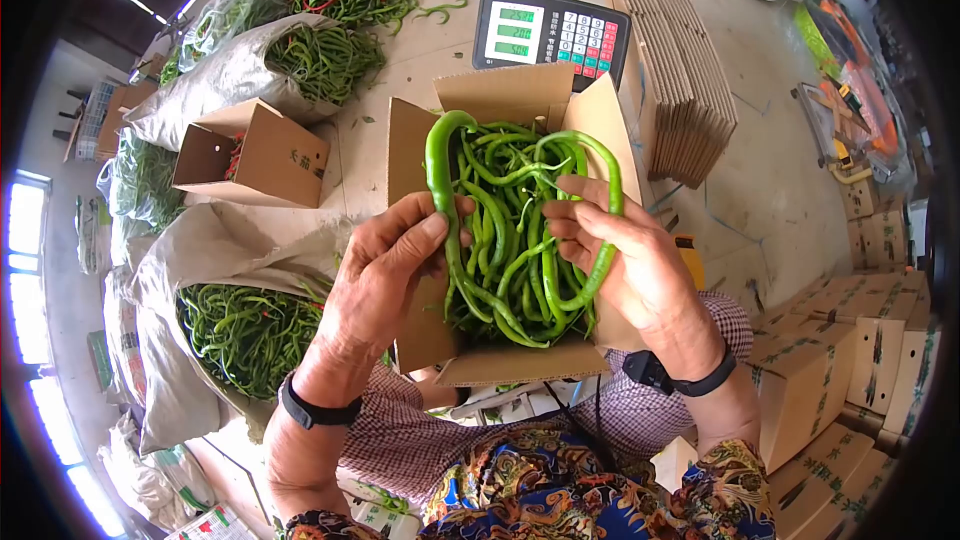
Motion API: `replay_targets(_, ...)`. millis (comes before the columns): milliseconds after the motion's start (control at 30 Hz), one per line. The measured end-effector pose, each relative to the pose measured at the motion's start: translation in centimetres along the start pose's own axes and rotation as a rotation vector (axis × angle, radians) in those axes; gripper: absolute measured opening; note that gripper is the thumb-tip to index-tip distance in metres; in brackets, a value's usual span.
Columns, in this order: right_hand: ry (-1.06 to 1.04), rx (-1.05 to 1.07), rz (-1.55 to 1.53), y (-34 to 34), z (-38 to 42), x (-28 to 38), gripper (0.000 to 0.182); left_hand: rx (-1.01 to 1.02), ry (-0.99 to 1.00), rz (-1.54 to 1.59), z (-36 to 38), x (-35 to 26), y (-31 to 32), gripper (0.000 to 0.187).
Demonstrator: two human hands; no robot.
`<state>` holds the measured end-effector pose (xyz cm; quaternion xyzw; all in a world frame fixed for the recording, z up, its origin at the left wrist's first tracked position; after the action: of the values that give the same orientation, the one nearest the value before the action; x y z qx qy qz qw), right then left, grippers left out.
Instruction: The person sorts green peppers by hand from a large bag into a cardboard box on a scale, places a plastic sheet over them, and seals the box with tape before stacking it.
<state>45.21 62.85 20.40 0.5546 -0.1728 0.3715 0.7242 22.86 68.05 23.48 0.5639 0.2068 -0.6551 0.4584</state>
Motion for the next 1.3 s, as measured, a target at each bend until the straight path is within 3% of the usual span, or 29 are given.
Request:
replay_targets(133,0.098,-0.007,0.405,0.0,-3.3,-1.4,0.067,-0.020,0.016,-0.085,-2.0,0.9,-1.1,0.028)
replay_targets(167,0.052,0.148,0.419,-0.5,-4.0,-2.0,0.071,-0.019,0.022,-0.087,-2.3,1.4,-1.4,0.028)
replay_targets(233,0.031,0.062,1.013,-2.1,-4.5,-2.2,0.075,-0.070,-0.024,-0.143,-2.4,2.5,-2.1,0.026)
replay_targets(267,0.028,0.064,1.017,-2.4,-4.6,-2.4,0.075,-0.076,-0.040,-0.170,-2.3,2.9,-2.3,0.026)
replay_targets(333,0.004,0.134,1.424,-2.2,-4.8,-2.5,0.075,-0.091,-0.063,-0.193,-2.1,3.2,-1.8,0.025)
replay_targets(367,0.228,0.154,1.537,-0.6,-4.8,-2.0,0.074,-0.105,-0.089,-0.217,-2.1,3.3,-1.5,0.025)
replay_targets(433,-0.222,0.428,1.692,0.0,-3.7,-3.5,0.066,-0.096,-0.108,-0.212,-2.1,3.4,-1.3,0.024)
replay_targets(467,-0.166,0.516,1.781,0.2,-3.3,-3.6,0.062,-0.080,-0.103,-0.228,-2.2,3.3,-1.4,0.025)
replay_targets(500,-0.164,0.519,1.783,0.1,-3.7,-3.8,0.062,-0.064,-0.099,-0.243,-2.2,3.4,-1.4,0.025)
replay_targets(567,0.038,0.327,1.868,-1.2,-5.2,-4.2,0.061,-0.083,-0.100,-0.202,-2.3,3.2,-1.5,0.025)
replay_targets(600,-0.109,0.260,1.854,-1.1,-4.8,-3.9,0.054,-0.105,-0.092,-0.196,-2.1,3.2,-1.7,0.025)
replay_targets(733,-0.190,0.186,1.921,-2.3,-6.4,-4.0,0.050,-0.135,-0.068,-0.156,-1.5,3.8,-2.0,0.026)
replay_targets(867,-0.188,0.353,1.790,-1.5,-5.8,-4.5,0.057,-0.132,-0.117,-0.056,-0.7,3.5,-0.6,0.027)
replay_targets(967,-0.300,0.228,1.920,0.7,-4.1,-1.4,0.055,-0.046,-0.149,-0.084,0.0,2.4,0.3,0.031)
replay_targets(1100,-0.406,0.153,1.677,0.2,-3.2,2.9,0.039,0.139,-0.206,0.016,1.3,2.3,0.2,0.029)
replay_targets(1300,-0.342,0.119,1.651,-1.6,-3.5,4.3,0.036,0.505,-0.259,-0.100,1.2,0.3,1.3,0.029)
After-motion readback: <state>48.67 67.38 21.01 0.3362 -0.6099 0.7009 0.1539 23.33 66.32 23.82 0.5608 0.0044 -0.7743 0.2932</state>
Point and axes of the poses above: each hand's wrist, its own z-axis away from the middle knuckle, its own y-axis out of the palm, x = y × z, the point moved 3 cm from there along -z, towards the middle knuckle, and after that the axes turned 6 degrees about x, right-handed, at the moved point
